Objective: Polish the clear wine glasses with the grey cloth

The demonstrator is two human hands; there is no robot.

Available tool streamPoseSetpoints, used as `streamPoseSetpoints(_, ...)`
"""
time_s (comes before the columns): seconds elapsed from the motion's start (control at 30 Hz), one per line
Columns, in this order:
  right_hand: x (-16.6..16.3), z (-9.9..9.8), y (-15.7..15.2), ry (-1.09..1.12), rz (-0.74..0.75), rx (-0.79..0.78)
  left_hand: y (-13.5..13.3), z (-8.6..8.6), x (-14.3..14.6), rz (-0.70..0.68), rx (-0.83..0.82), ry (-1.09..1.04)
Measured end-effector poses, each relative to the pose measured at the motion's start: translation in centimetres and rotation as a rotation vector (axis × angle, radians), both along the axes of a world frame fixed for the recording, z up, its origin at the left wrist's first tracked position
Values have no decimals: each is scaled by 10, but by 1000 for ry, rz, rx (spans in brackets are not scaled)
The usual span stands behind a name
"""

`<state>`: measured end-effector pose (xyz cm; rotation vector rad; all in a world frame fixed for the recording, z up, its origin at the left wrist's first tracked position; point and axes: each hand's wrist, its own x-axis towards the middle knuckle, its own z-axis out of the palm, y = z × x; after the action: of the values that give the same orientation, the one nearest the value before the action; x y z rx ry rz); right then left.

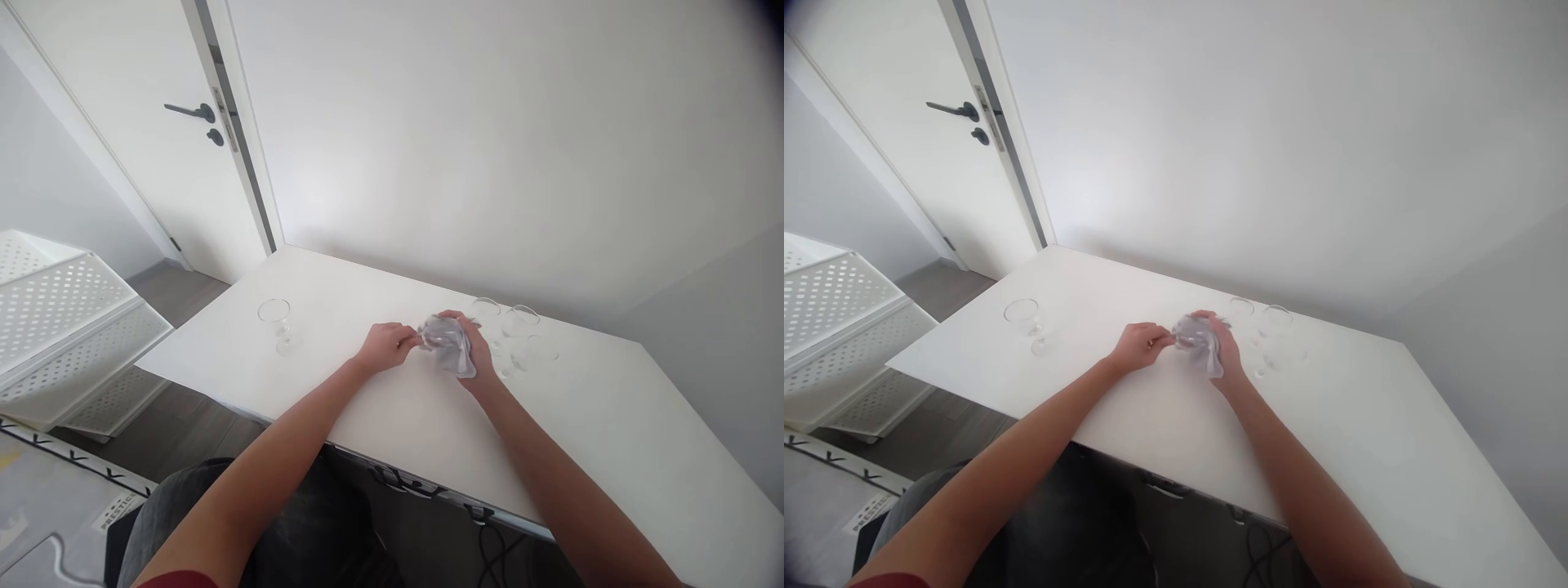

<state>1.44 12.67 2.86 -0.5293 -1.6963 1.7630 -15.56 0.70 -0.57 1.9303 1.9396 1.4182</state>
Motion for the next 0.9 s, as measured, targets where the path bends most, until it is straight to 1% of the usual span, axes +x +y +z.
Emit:
streamPoseSetpoints(0.03, -1, 0, -2, 26, 47, -59, 0, 1, 0, -3, -13, -92)
streamPoseSetpoints(0.07, -1, -2, -3, 38, 79, -66, 1, 3, 0, -3, -32, -183)
streamPoseSetpoints(0.1, -2, -4, -5, 44, 86, -27, 1, 4, 0, 4, -56, -264)
streamPoseSetpoints(0.13, -2, -8, -7, 36, 74, 50, 2, 6, -1, 25, -79, -324)
streamPoseSetpoints(0.2, -1, -15, -10, -37, 34, 275, 3, 7, -2, 82, -104, -371)
streamPoseSetpoints(0.27, 0, -23, -8, -152, -9, 537, 4, 7, -4, 96, -114, -345)
streamPoseSetpoints(0.33, 2, -27, -2, -243, -50, 777, 4, 5, -4, 81, -120, -281)
streamPoseSetpoints(0.4, 3, -27, 5, -264, -73, 1011, 4, 2, -4, 79, -123, -181)
streamPoseSetpoints(0.43, 3, -26, 8, -262, -58, 1126, 3, 0, -3, 77, -121, -117)
streamPoseSetpoints(0.5, 2, -22, 12, -252, -14, 1302, 3, -3, -2, 61, -117, -7)
streamPoseSetpoints(0.53, 2, -20, 11, -249, -12, 1335, 3, -4, -1, 50, -112, 31)
streamPoseSetpoints(0.57, 2, -18, 10, -253, -44, 1315, 2, -5, -1, 37, -104, 63)
streamPoseSetpoints(0.6, 1, -16, 8, -264, -102, 1242, 2, -5, -1, 21, -96, 91)
streamPoseSetpoints(0.63, 1, -14, 6, -275, -165, 1120, 1, -5, -1, 3, -87, 117)
streamPoseSetpoints(0.7, 1, -11, 0, -265, -251, 780, -1, -4, -2, -36, -67, 152)
streamPoseSetpoints(0.73, 1, -9, -2, -235, -261, 587, -1, -3, -2, -51, -58, 143)
streamPoseSetpoints(0.8, 0, -5, -5, -130, -234, 208, -2, 0, -2, -67, -44, 44)
streamPoseSetpoints(0.83, -2, -3, -6, -67, -206, 46, -2, 2, -1, -79, -42, -39)
streamPoseSetpoints(0.87, -4, -2, -8, -16, -162, -70, -2, 4, 0, -98, -45, -136)
streamPoseSetpoints(0.9, -6, -1, -9, 16, -108, -136, -2, 6, 1, -122, -51, -239)
